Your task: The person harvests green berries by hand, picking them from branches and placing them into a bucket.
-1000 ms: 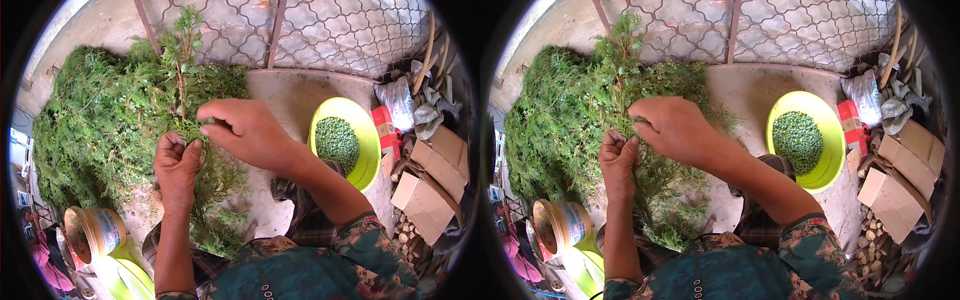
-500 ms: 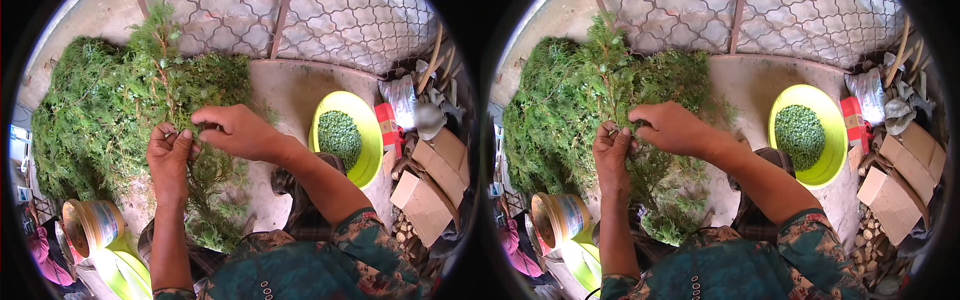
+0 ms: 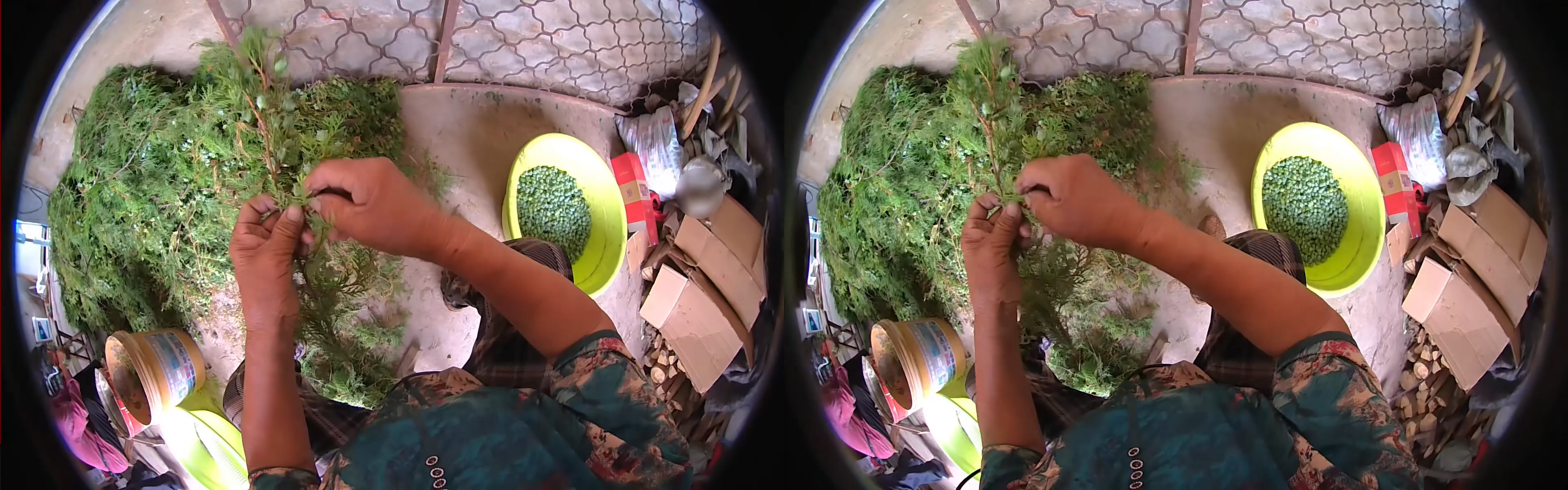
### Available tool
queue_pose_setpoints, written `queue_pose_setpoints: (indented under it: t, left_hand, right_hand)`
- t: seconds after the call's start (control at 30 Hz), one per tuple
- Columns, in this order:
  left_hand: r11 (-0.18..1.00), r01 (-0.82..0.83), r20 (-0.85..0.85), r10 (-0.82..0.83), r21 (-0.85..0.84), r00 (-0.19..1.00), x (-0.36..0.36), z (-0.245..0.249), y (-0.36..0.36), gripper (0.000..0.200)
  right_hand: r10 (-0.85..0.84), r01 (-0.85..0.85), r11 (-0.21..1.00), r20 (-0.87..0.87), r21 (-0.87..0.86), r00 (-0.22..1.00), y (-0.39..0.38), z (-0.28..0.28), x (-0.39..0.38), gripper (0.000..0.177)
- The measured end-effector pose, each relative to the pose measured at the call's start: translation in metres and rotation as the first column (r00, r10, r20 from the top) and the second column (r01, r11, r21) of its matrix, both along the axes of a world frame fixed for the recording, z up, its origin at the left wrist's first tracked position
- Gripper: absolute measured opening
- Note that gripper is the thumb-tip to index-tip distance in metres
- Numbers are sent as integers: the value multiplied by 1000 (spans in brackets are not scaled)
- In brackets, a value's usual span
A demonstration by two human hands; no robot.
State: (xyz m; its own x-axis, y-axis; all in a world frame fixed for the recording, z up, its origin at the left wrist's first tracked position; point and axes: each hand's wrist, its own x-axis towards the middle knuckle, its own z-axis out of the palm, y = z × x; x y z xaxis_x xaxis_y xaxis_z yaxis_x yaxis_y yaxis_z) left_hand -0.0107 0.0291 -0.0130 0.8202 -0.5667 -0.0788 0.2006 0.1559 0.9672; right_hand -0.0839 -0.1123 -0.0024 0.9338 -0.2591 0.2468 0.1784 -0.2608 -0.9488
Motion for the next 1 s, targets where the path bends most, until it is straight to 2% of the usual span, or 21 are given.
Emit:
queue_pose_setpoints:
  t: [0.03, 0.07, 0.1, 0.13, 0.17, 0.23, 0.3, 0.33, 0.4, 0.47, 0.5, 0.53, 0.57, 0.6, 0.63, 0.67, 0.7, 0.73, 0.87, 0.93, 1.0]
  left_hand:
    - [999, -18, -47, 16, -47, 999, 0, 4, -1, 18]
    - [995, -39, -95, 30, -93, 995, -1, 8, -2, 18]
    - [995, -36, -95, 28, -93, 995, -2, 11, -2, 18]
    - [994, -26, -82, 18, -104, 996, -3, 14, -3, 17]
    - [993, -17, -71, 9, -114, 997, -4, 15, -3, 17]
    - [992, -11, -82, 0, -127, 997, -1, 7, -1, 15]
    - [995, -37, -83, 29, -93, 996, 1, 4, 0, 15]
    - [995, -37, -82, 29, -93, 996, 0, 6, -1, 15]
    - [995, -79, -154, 70, -58, 986, -4, 10, -3, 14]
    - [997, -53, -137, 44, -57, 990, -4, 8, -3, 15]
    - [998, -26, -120, 19, -55, 993, -4, 8, -3, 15]
    - [998, -26, -121, 19, -56, 992, -5, 9, -4, 15]
    - [998, -9, -129, 0, -67, 992, -7, 10, -5, 15]
    - [997, 7, -137, -18, -76, 990, -7, 11, -5, 15]
    - [997, 6, -136, -17, -76, 991, -6, 11, -4, 15]
    - [999, 27, -120, -32, -47, 992, -5, 10, -2, 17]
    - [999, 48, -105, -50, -18, 993, -4, 9, -1, 18]
    - [999, 48, -106, -50, -18, 993, -4, 9, -1, 18]
    - [999, 31, -122, -36, -43, 992, -1, 0, 1, 19]
    - [998, 17, -97, -22, -57, 995, 0, -3, 0, 19]
    - [998, -53, -65, 54, 17, 996, -3, -2, -4, 20]
  right_hand:
    - [-5, 5, 1000, -2, 2, 1000, -1, 6, -2, 13]
    - [73, -44, 950, -81, 310, 994, -3, 11, -5, 11]
    - [170, -62, 805, -129, 590, 977, -4, 14, -6, 10]
    - [198, -81, 560, -38, 824, 980, -4, 8, -3, 9]
    - [197, -80, 560, -38, 825, 980, -7, 5, -2, 9]
    - [255, -154, 123, 119, 980, 960, -15, 4, -1, 10]
    - [254, -146, 135, 108, 980, 961, -20, 10, -5, 15]
    - [281, -138, 179, 84, 974, 956, -23, 12, -6, 16]
    - [306, -130, 224, 57, 966, 950, -22, 17, -6, 18]
    - [107, -38, 717, -56, 696, 993, -15, 22, -6, 13]
    - [106, -37, 717, -57, 696, 993, -10, 18, -3, 13]
    - [43, -65, 865, 55, 497, 998, -3, 10, 2, 12]
    - [10, -59, 962, 180, 268, 984, 2, 6, 4, 13]
    - [-26, 17, 996, 104, 91, 994, 3, 6, 0, 16]
    - [-25, 16, 996, 105, 92, 994, 5, 2, 0, 16]
    - [-93, 113, 981, 127, -159, 988, 6, -3, 1, 16]
    - [-154, 208, 894, 164, -396, 974, 7, -6, 1, 15]
    - [-158, 188, 889, 105, -418, 982, 9, -3, 0, 14]
    - [-143, 152, 875, 54, -459, 988, 8, -5, 1, 12]
    - [-117, 104, 802, 15, -589, 993, 5, -7, 1, 10]
    - [-89, 95, 789, 40, -607, 995, 4, -6, -1, 10]
